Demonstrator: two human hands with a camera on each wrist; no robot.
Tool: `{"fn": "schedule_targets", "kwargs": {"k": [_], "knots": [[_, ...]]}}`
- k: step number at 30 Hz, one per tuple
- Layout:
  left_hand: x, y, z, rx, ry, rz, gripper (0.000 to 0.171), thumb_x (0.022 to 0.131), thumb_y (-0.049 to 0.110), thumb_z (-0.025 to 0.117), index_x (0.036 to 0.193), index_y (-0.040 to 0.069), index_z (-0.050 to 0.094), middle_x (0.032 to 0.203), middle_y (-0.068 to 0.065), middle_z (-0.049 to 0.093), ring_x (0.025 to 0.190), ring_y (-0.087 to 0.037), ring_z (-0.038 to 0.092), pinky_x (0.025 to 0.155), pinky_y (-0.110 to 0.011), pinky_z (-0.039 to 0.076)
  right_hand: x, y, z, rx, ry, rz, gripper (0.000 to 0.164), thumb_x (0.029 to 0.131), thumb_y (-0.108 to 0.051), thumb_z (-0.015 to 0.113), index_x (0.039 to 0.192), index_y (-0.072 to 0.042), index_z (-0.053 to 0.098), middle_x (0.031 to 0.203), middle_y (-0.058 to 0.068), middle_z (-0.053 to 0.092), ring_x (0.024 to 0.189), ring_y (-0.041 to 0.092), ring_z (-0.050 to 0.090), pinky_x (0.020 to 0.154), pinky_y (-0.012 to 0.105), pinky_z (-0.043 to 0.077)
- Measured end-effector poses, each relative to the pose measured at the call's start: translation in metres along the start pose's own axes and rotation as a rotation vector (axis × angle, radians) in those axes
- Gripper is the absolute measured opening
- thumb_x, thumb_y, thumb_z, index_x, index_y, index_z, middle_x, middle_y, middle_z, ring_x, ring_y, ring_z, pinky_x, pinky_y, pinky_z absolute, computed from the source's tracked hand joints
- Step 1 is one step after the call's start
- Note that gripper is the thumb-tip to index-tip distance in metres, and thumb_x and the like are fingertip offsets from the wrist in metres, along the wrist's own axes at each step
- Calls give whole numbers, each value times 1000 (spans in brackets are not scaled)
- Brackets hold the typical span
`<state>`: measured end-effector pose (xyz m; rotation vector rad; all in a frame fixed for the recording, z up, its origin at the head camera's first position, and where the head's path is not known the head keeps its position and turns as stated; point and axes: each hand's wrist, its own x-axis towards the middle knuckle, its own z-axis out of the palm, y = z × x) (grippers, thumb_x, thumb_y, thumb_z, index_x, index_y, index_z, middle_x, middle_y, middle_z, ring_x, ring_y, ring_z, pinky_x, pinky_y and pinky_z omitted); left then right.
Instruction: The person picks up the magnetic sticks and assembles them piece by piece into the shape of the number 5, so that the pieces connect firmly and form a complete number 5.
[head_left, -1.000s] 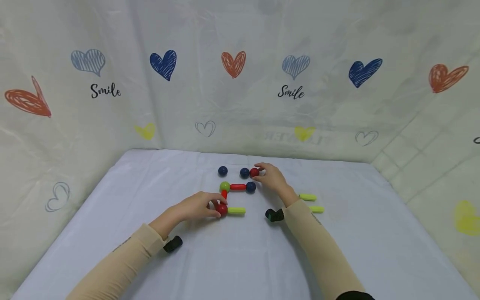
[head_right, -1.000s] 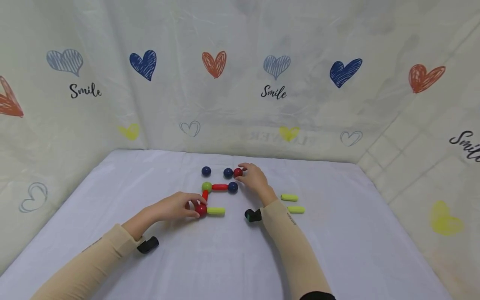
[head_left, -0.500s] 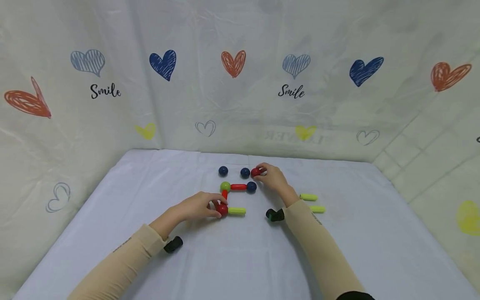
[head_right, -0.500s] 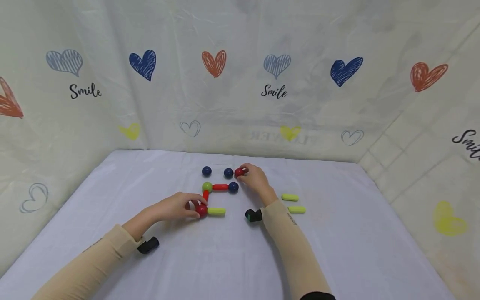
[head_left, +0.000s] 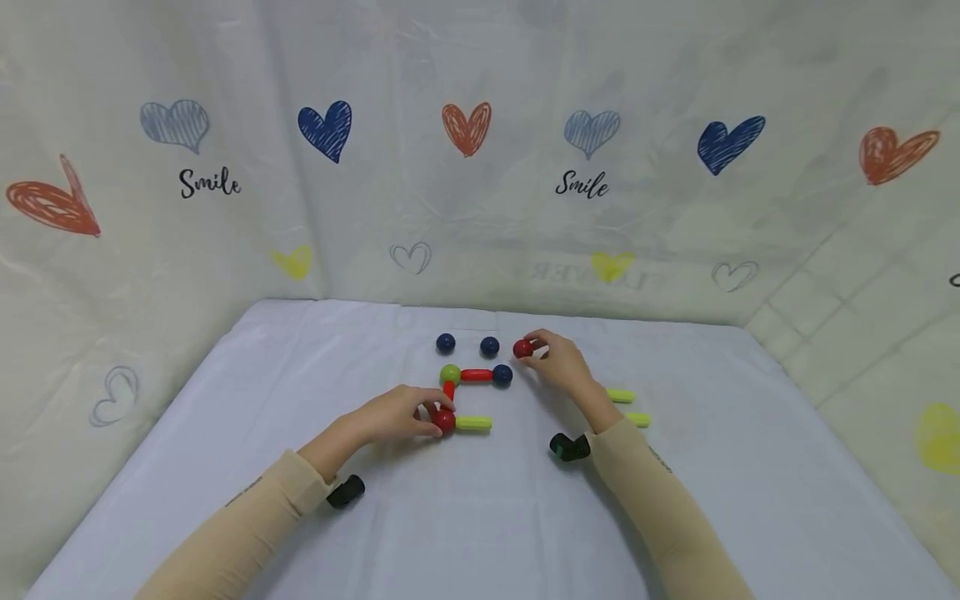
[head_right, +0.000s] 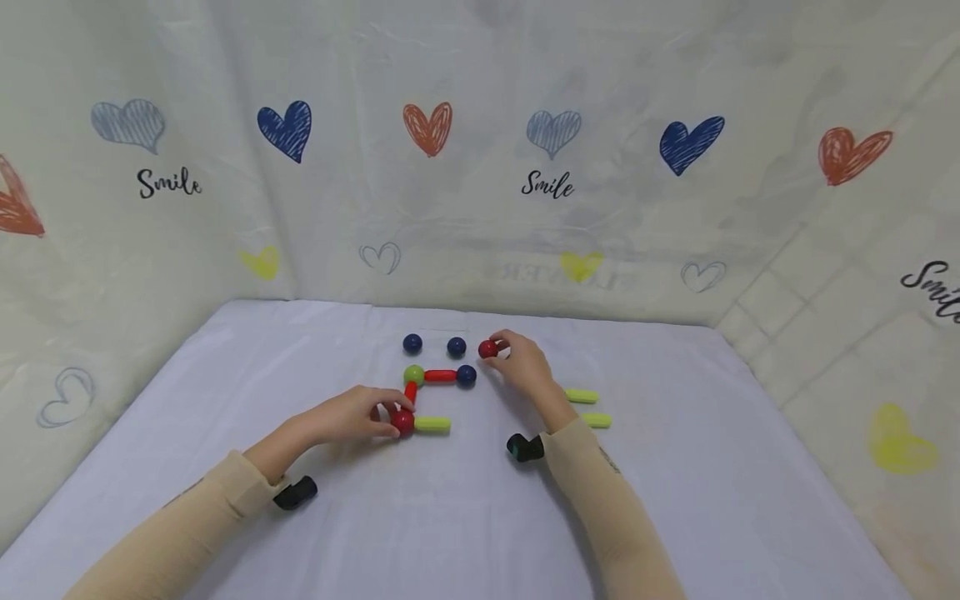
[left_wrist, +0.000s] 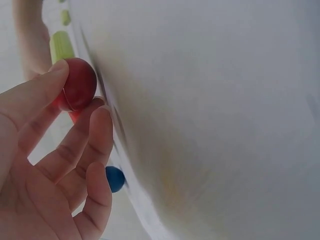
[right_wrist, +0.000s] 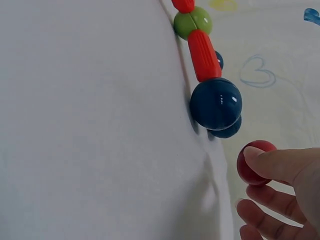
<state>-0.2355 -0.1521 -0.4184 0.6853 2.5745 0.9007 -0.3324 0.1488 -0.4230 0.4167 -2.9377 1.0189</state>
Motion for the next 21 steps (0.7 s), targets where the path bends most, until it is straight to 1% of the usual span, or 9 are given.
{"fn": "schedule_targets", "kwargs": {"k": [5,10,16,21], "knots": [[-2,0,1,-9,3,-8,39,93,15,78,130,19,67,108,2,67,93,-17,63,85,-35,55,-18,2,-9,-21,1,-40,42,93,-21,78,130,-6,64,119,15,70,95,29,65,82,42,52],[-4,1,2,-13,2,-4,38,92,15,78,128,19,67,107,3,67,93,-17,63,84,-36,55,-38,3,-14,-42,-27,-73,41,91,-20,80,128,-7,67,113,12,71,88,24,63,74,35,51],[-4,1,2,-14,9,-3,38,92,15,78,128,18,68,106,2,67,92,-17,63,83,-36,54,-58,-1,-14,-50,-65,-105,39,89,-17,82,125,-8,69,108,8,72,83,19,60,70,31,50],[-3,2,2,-18,9,0,38,93,15,78,129,18,68,106,2,67,92,-17,63,84,-36,54,-71,-3,-11,-77,-121,-117,36,87,-18,84,120,-12,71,104,3,71,77,14,58,67,29,49]]}}
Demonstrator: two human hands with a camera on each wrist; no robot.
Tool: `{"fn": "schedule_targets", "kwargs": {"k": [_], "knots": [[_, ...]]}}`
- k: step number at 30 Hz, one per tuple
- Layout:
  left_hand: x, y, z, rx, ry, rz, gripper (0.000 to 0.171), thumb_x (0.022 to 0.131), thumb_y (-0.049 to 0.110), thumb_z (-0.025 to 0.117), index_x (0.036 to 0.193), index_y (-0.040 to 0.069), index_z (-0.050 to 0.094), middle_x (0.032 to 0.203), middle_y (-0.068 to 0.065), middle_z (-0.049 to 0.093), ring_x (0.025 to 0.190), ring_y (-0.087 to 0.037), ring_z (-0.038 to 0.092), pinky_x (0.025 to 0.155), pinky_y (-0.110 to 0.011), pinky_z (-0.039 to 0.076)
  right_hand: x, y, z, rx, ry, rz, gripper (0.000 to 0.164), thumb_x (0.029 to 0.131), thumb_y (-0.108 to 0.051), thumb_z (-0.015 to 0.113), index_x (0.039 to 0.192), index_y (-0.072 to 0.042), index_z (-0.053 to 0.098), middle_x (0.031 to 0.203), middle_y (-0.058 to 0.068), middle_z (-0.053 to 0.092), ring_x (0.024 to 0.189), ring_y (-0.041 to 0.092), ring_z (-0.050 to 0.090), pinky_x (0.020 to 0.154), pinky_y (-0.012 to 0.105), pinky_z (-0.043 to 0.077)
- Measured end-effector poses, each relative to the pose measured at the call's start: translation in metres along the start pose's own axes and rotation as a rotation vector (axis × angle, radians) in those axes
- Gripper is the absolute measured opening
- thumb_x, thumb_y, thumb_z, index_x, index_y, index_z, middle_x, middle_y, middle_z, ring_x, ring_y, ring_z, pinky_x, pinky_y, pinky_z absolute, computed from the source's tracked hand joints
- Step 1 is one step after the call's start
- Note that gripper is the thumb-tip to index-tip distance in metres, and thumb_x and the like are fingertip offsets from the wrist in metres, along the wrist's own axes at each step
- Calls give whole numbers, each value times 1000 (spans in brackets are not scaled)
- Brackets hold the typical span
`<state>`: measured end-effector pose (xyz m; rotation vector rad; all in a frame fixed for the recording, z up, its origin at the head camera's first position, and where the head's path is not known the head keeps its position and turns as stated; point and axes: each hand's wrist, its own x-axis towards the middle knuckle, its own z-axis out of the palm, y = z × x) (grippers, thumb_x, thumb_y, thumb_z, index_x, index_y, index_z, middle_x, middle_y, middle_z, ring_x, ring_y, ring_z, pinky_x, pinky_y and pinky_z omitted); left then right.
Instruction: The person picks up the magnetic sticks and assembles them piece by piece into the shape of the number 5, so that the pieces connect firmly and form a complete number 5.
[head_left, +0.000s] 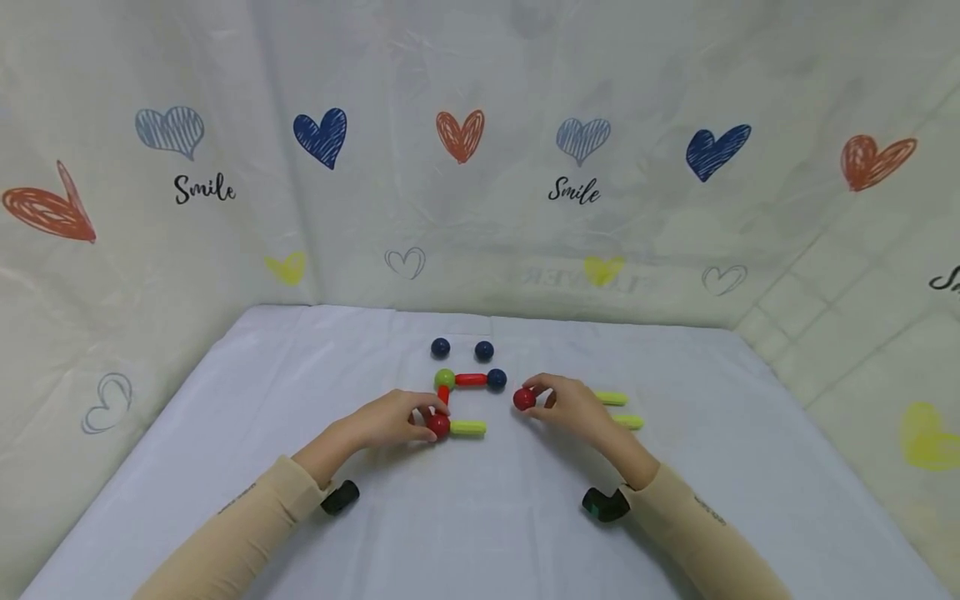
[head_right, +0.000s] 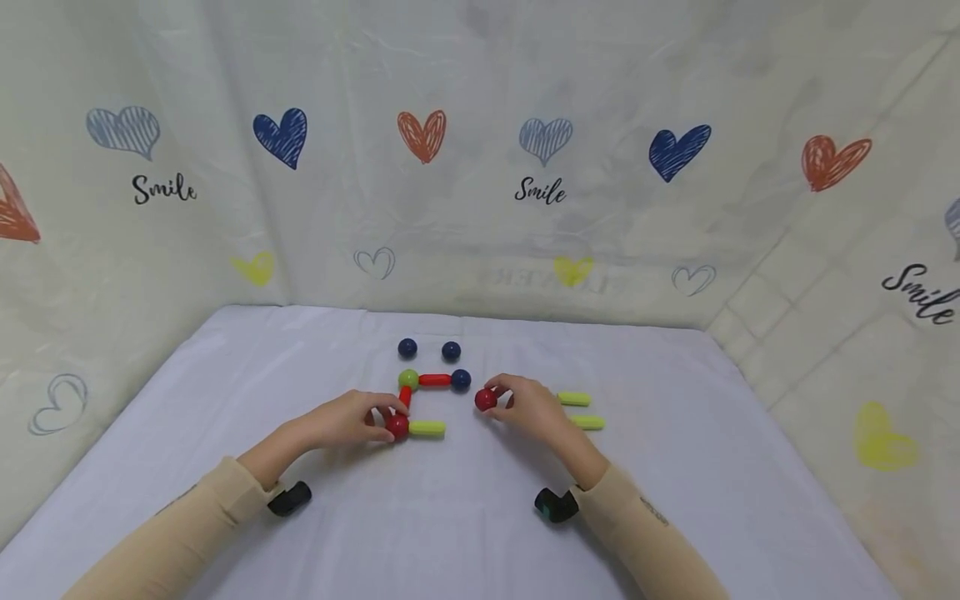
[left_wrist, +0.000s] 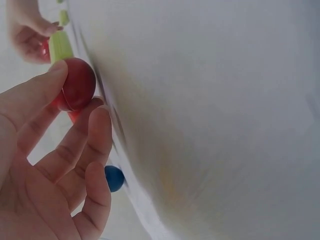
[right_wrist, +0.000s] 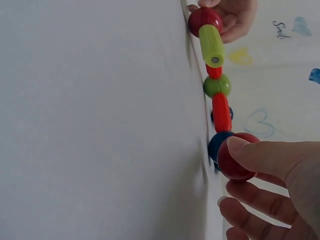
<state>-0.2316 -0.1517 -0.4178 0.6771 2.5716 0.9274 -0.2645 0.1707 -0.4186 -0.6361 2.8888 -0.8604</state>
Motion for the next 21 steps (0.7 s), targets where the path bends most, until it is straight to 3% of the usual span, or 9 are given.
{"fn": "schedule_targets", "kwargs": {"k": [11,21], "knots": [[-1,0,0,-8,1,-7,38,92,15,78,129,18,68,106,2,66,91,-17,63,83,-36,54,-15,-11,4,-1,-84,9,36,85,-18,86,118,-15,72,99,-3,69,77,13,57,67,30,50],[0,-1,0,2,-1,-14,38,92,15,79,129,18,68,106,3,65,91,-17,62,83,-35,55,-20,-21,11,-8,-180,-102,33,86,-21,85,115,-16,71,91,-9,67,75,9,58,69,27,51]]}}
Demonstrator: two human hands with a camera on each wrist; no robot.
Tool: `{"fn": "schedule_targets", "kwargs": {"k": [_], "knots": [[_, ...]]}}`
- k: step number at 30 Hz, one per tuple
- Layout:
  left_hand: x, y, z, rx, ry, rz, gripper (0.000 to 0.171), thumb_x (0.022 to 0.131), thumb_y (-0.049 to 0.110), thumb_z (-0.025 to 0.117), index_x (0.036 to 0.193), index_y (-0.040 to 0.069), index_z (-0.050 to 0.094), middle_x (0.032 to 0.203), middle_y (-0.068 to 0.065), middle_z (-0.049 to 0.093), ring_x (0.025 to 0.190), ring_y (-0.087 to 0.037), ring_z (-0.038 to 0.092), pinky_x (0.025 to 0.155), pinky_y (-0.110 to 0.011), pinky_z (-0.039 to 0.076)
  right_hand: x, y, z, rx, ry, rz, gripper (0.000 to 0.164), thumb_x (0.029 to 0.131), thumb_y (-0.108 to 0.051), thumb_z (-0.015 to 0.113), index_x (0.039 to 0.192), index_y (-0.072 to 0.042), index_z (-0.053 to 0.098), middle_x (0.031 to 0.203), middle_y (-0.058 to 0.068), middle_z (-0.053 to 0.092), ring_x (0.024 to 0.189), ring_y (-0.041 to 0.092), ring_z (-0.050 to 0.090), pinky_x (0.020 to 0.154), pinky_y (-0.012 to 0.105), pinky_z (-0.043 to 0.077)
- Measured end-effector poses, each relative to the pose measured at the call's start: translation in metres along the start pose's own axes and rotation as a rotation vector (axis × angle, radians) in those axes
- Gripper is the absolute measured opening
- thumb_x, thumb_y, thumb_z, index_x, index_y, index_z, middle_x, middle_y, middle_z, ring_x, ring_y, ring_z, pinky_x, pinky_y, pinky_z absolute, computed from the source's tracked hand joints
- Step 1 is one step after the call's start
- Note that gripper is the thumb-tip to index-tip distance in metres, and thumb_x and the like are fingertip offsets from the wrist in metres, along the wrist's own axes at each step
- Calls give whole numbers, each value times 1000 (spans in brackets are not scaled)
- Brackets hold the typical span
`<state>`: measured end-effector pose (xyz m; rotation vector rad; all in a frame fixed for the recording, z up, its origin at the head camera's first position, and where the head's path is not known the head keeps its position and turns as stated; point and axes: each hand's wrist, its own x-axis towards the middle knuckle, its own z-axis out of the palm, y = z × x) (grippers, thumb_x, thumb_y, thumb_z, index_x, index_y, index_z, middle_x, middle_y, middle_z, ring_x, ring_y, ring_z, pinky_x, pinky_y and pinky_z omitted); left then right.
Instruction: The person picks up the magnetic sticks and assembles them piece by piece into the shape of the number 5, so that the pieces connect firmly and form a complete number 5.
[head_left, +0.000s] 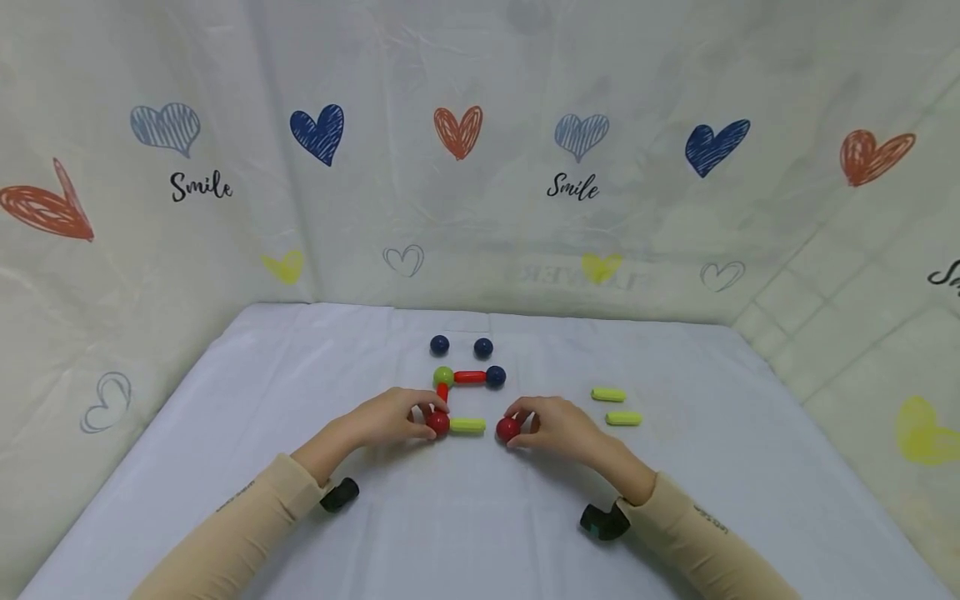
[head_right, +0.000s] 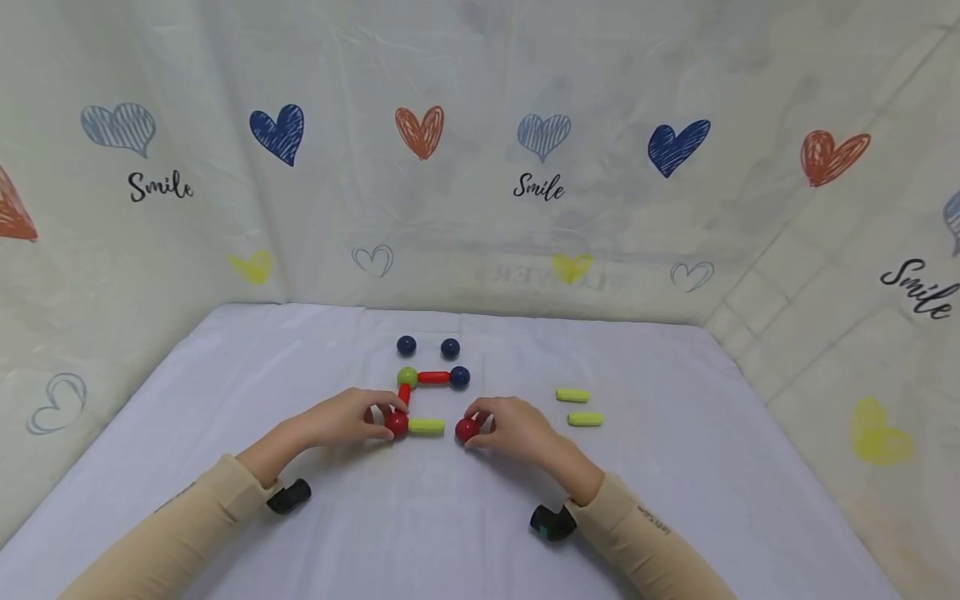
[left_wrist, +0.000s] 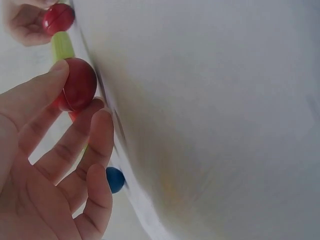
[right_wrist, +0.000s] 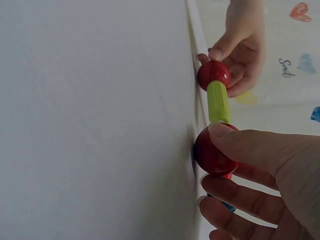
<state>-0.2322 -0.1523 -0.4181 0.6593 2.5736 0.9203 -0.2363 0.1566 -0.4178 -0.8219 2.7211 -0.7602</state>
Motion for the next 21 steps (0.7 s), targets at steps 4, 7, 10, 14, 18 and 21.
{"fn": "schedule_targets", "kwargs": {"k": [4,7,10,14,18,21], "knots": [[0,0,0,0,-2,2,38,92,16,79,129,19,68,107,3,65,92,-18,62,83,-35,55,0,-6,1,5,-14,-19,32,86,-21,85,114,-16,71,91,-9,67,75,9,59,69,27,50],[0,0,0,1,-3,4,38,92,16,78,129,19,67,107,3,65,92,-17,63,83,-35,55,2,-10,1,1,-25,-36,32,86,-21,85,114,-15,72,92,-8,68,75,9,59,69,27,51],[1,1,0,1,-4,5,38,92,16,78,129,19,67,107,3,65,91,-17,62,84,-35,54,4,-13,2,-15,-29,-40,31,87,-21,84,115,-15,72,92,-8,68,75,8,59,70,27,51],[2,1,0,3,-10,12,39,93,15,78,130,18,67,107,2,65,92,-17,62,84,-35,54,6,-15,3,-27,-25,-28,31,86,-20,85,114,-16,72,91,-8,68,74,8,59,69,27,51],[2,1,0,8,-15,6,40,93,15,77,131,17,67,108,2,65,92,-17,63,85,-36,54,6,-15,3,-22,-24,-17,31,86,-19,85,114,-15,72,91,-7,68,75,9,59,69,28,51],[2,1,0,9,-15,5,40,93,15,77,131,17,66,108,1,65,93,-18,63,86,-36,54,6,-15,3,-19,-24,-23,31,86,-20,85,114,-15,72,91,-7,68,76,9,59,70,28,51]]}}
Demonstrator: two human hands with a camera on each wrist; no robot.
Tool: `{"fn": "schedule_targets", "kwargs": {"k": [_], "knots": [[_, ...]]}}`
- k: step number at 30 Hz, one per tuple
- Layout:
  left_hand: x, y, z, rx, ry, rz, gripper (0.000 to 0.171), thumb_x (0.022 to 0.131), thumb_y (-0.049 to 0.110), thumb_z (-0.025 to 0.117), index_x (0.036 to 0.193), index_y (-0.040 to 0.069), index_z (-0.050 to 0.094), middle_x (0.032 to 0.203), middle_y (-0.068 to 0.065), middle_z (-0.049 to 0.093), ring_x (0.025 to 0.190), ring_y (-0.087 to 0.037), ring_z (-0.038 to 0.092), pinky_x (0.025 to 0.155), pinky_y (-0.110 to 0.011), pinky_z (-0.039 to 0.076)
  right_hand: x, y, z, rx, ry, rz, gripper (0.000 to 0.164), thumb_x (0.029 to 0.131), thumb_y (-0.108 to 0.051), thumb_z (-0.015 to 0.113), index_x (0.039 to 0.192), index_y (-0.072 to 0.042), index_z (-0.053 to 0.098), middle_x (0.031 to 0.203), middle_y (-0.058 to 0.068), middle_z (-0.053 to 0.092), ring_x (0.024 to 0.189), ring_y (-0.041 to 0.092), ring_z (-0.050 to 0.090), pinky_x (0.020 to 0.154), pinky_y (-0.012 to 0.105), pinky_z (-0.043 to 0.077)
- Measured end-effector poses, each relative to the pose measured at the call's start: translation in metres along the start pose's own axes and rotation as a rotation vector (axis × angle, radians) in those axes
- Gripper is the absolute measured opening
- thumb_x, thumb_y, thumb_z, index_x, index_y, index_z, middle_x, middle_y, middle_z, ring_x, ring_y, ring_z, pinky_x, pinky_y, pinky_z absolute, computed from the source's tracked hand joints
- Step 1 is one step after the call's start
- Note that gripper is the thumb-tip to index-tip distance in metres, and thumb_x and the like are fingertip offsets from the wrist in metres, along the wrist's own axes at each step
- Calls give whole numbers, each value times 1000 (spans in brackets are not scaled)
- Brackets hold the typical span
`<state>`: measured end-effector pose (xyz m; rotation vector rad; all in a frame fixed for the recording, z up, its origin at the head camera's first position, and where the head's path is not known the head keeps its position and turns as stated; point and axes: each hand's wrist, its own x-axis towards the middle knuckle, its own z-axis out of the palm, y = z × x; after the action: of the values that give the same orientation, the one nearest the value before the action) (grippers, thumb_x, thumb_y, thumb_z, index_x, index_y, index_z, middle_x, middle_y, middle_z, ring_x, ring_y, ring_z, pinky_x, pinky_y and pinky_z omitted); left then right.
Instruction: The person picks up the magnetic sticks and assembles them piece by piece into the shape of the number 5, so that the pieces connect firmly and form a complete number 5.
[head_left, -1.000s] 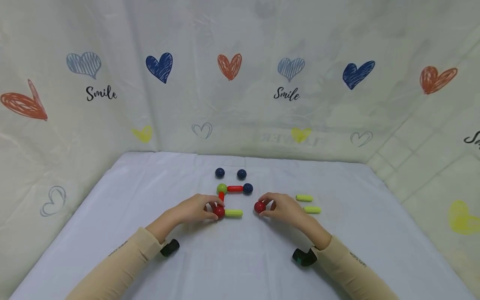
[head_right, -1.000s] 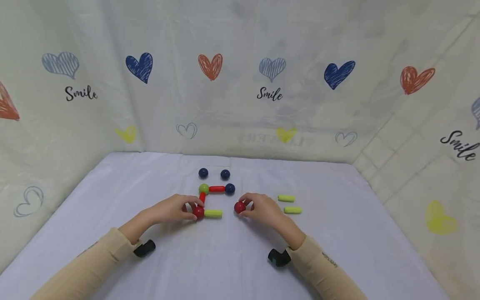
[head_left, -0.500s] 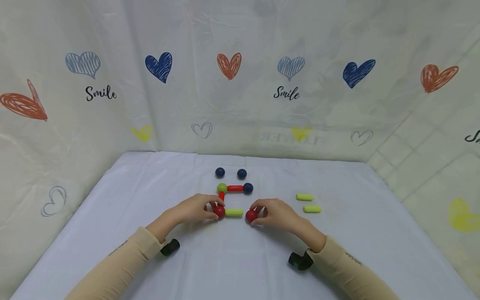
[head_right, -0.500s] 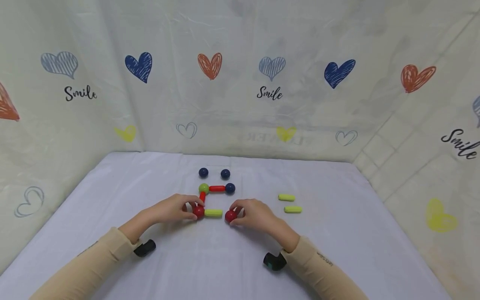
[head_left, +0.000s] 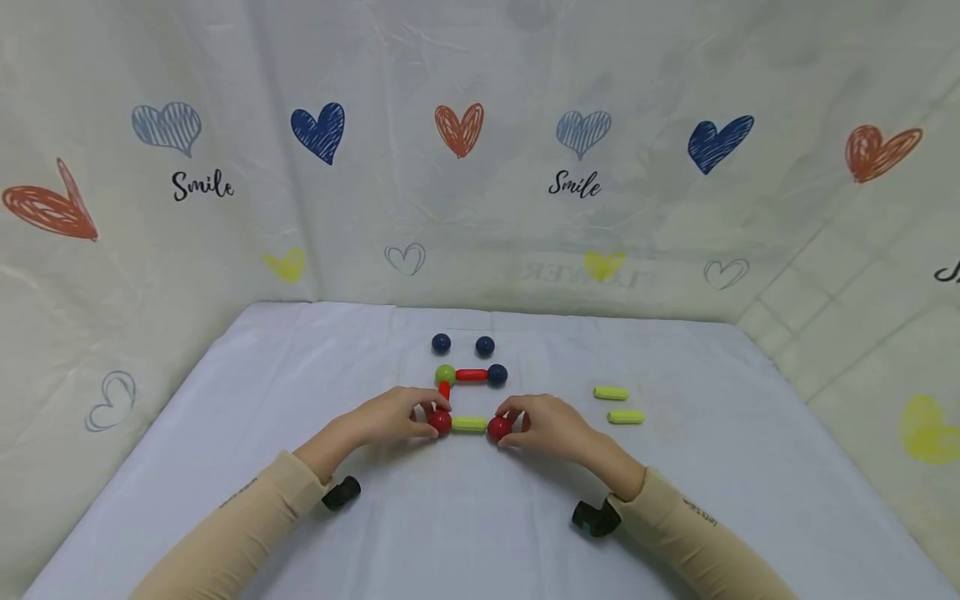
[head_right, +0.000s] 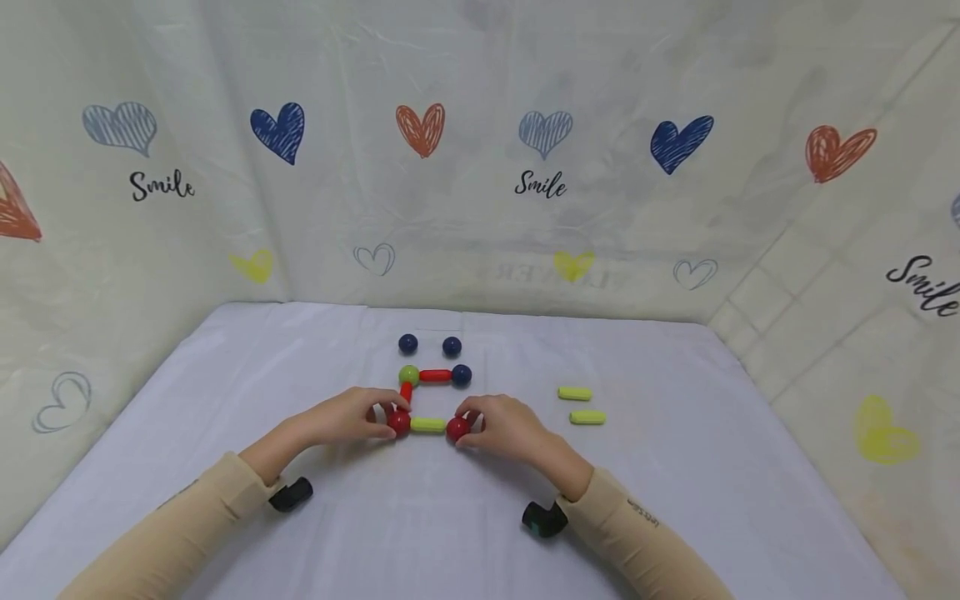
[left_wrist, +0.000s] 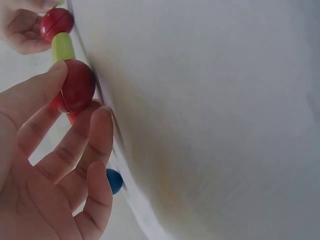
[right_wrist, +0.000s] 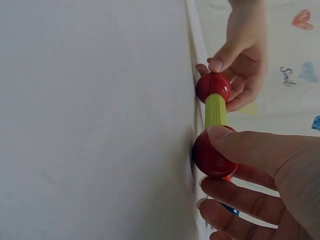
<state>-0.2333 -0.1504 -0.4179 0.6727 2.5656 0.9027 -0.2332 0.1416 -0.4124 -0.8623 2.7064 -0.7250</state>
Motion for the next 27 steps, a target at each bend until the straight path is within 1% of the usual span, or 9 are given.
{"fn": "schedule_targets", "kwargs": {"k": [5,11,16,21,24,27], "knots": [[-1,0,-1,-18,1,5,39,93,15,77,131,17,66,107,2,65,92,-18,62,85,-36,54,-2,1,0,11,23,-14,32,86,-21,84,114,-14,72,90,-8,69,75,9,59,68,27,50],[0,-1,-1,-17,1,12,39,94,15,77,131,19,65,109,2,65,94,-17,62,86,-36,54,-2,3,2,43,62,-2,32,87,-21,83,116,-16,72,90,-10,70,75,9,58,65,26,49],[-1,0,-1,0,6,17,37,94,15,77,129,19,66,109,2,66,94,-18,63,86,-37,54,0,7,2,48,63,-15,32,87,-21,84,116,-16,72,90,-10,69,75,9,58,65,26,49],[2,2,0,-8,17,13,35,97,22,74,130,18,66,108,3,66,93,-17,62,86,-37,53,1,11,3,42,61,-51,34,86,-21,85,116,-13,71,90,-9,68,74,8,58,64,26,49],[5,2,1,13,41,3,35,100,24,69,134,18,65,111,3,66,100,-17,61,92,-40,52,1,12,3,46,57,-56,34,86,-21,85,117,-13,71,91,-9,68,74,8,58,65,26,49],[9,1,0,47,74,-9,33,102,24,65,134,18,66,119,2,67,113,-20,60,103,-45,47,2,13,4,47,53,-61,34,86,-20,85,117,-13,71,91,-8,69,75,9,58,65,26,49]]}}
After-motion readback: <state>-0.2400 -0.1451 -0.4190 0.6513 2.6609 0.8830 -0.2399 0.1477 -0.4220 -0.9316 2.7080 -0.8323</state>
